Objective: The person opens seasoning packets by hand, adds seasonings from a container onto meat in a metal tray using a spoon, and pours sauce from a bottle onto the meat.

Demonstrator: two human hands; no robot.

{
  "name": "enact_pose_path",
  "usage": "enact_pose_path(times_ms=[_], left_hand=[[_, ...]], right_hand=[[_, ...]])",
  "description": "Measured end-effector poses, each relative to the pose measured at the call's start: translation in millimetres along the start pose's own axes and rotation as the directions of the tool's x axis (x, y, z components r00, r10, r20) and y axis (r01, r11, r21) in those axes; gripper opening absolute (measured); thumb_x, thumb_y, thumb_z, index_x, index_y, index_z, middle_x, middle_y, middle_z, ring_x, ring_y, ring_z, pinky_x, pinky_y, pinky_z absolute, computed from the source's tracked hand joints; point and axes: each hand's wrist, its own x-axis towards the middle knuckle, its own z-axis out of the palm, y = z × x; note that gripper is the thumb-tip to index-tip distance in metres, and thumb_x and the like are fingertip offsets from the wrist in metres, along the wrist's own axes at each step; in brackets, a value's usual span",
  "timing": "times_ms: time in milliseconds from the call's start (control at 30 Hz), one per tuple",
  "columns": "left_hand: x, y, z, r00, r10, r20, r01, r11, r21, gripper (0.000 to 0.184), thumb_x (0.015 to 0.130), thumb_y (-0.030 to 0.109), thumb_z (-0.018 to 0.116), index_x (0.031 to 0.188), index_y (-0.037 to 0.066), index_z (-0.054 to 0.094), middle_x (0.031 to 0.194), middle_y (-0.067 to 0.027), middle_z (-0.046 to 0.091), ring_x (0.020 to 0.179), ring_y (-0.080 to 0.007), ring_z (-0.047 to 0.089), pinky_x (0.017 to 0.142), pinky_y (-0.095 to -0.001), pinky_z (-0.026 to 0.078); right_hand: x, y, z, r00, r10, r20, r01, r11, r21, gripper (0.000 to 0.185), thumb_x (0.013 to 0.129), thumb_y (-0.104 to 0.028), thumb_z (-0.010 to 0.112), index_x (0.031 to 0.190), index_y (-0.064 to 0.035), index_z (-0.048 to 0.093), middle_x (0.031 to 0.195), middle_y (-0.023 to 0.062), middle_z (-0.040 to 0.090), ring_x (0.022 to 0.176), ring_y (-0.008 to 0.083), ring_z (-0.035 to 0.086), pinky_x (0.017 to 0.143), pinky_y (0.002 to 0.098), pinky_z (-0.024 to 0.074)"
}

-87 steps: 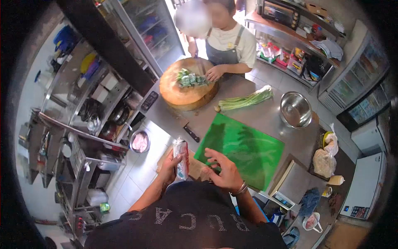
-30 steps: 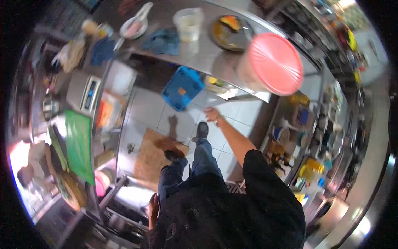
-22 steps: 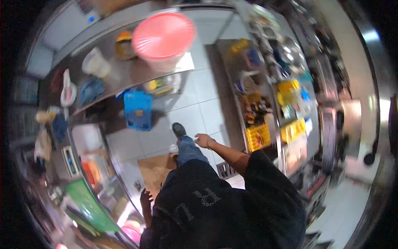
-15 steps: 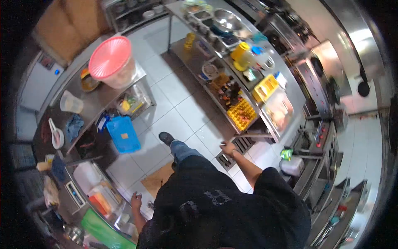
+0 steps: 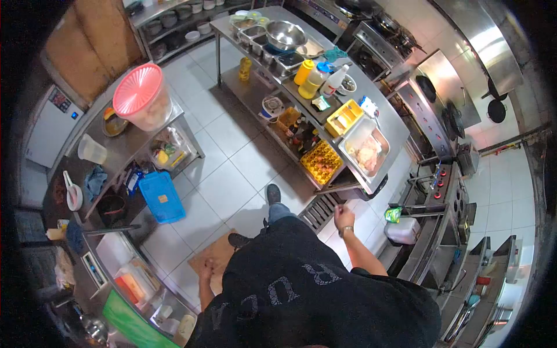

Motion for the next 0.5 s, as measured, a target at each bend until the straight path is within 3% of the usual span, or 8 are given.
enact_pose_path(times_ms=[100, 167, 233, 300, 367, 400, 467, 500], left_hand=[[-28, -36, 37, 0.995, -0.089, 0.042, 0.087, 0.995, 0.046, 0.049, 0.093, 0.035, 0.061, 0.132, 0.006, 0.055, 0.094, -0.0095, 0.064, 0.071, -0.0197, 0.061, 0.058, -0.0351, 0.051], [-40, -58, 53, 0.978, -0.199, 0.054, 0.199, 0.98, 0.002, 0.048, 0.093, 0.032, 0.062, 0.133, 0.007, 0.054, 0.098, -0.0105, 0.064, 0.072, -0.0219, 0.062, 0.058, -0.0374, 0.052], [-50, -70, 67, 0.955, -0.295, 0.032, 0.297, 0.954, -0.047, 0.048, 0.092, 0.028, 0.062, 0.135, 0.008, 0.053, 0.102, -0.0114, 0.064, 0.074, -0.0241, 0.064, 0.057, -0.0398, 0.053], [-59, -58, 85, 0.95, -0.313, -0.01, 0.312, 0.947, -0.073, 0.046, 0.092, 0.026, 0.062, 0.133, 0.008, 0.054, 0.104, -0.0121, 0.065, 0.075, -0.0252, 0.064, 0.059, -0.041, 0.053], [-76, -27, 100, 0.953, -0.295, -0.076, 0.289, 0.954, -0.074, 0.039, 0.093, 0.026, 0.06, 0.126, 0.008, 0.057, 0.103, -0.0129, 0.065, 0.078, -0.0252, 0.065, 0.066, -0.0412, 0.052], [-89, -7, 103, 0.952, -0.282, -0.12, 0.275, 0.959, -0.068, 0.034, 0.094, 0.026, 0.059, 0.122, 0.007, 0.059, 0.103, -0.0134, 0.065, 0.08, -0.0253, 0.065, 0.07, -0.0412, 0.052], [-101, 30, 124, 0.942, -0.269, -0.199, 0.259, 0.963, -0.076, 0.029, 0.095, 0.026, 0.058, 0.115, 0.006, 0.062, 0.102, -0.0142, 0.065, 0.083, -0.0253, 0.065, 0.076, -0.0414, 0.051], [-102, 45, 137, 0.935, -0.268, -0.233, 0.255, 0.963, -0.084, 0.028, 0.095, 0.026, 0.057, 0.113, 0.006, 0.063, 0.102, -0.0145, 0.065, 0.084, -0.0253, 0.065, 0.078, -0.0414, 0.051]], right_hand=[[79, -39, -48, 0.982, -0.076, -0.171, 0.101, 0.985, 0.141, 0.033, 0.092, -0.036, 0.06, 0.093, -0.0036, 0.07, 0.081, 0.0214, 0.068, 0.078, 0.0384, 0.067, 0.072, 0.0466, 0.0521], [150, -31, -60, 0.953, 0.002, -0.303, 0.034, 0.993, 0.113, 0.033, 0.089, -0.035, 0.064, 0.091, -0.0035, 0.072, 0.076, 0.0192, 0.069, 0.068, 0.0348, 0.068, 0.063, 0.0422, 0.0524], [220, -16, -78, 0.908, -0.069, -0.413, 0.111, 0.991, 0.078, 0.033, 0.088, -0.036, 0.064, 0.094, -0.0047, 0.073, 0.078, 0.0187, 0.07, 0.071, 0.0348, 0.069, 0.066, 0.0437, 0.053], [288, -4, -102, 0.916, -0.001, -0.402, 0.04, 0.995, 0.089, 0.035, 0.086, -0.039, 0.065, 0.098, -0.007, 0.073, 0.081, 0.0192, 0.07, 0.077, 0.0346, 0.07, 0.072, 0.0452, 0.0535], [369, 21, -108, 0.918, 0.121, -0.377, -0.053, 0.981, 0.187, 0.04, 0.083, -0.04, 0.067, 0.102, -0.004, 0.072, 0.099, 0.0226, 0.071, 0.097, 0.0378, 0.067, 0.087, 0.0431, 0.0521], [405, 31, -109, 0.927, 0.115, -0.358, -0.049, 0.981, 0.189, 0.04, 0.083, -0.04, 0.067, 0.102, -0.004, 0.072, 0.099, 0.0226, 0.071, 0.097, 0.0378, 0.067, 0.087, 0.0431, 0.0521], [475, 41, -111, 0.935, 0.181, -0.305, -0.135, 0.977, 0.167, 0.065, 0.079, -0.052, 0.069, 0.108, 0.0062, 0.067, 0.109, 0.0285, 0.067, 0.107, 0.0409, 0.064, 0.093, 0.0431, 0.0502], [508, 42, -109, 0.944, 0.162, -0.288, -0.116, 0.978, 0.173, 0.065, 0.079, -0.052, 0.069, 0.108, 0.0062, 0.067, 0.109, 0.0285, 0.067, 0.107, 0.0409, 0.064, 0.093, 0.0431, 0.0502]])
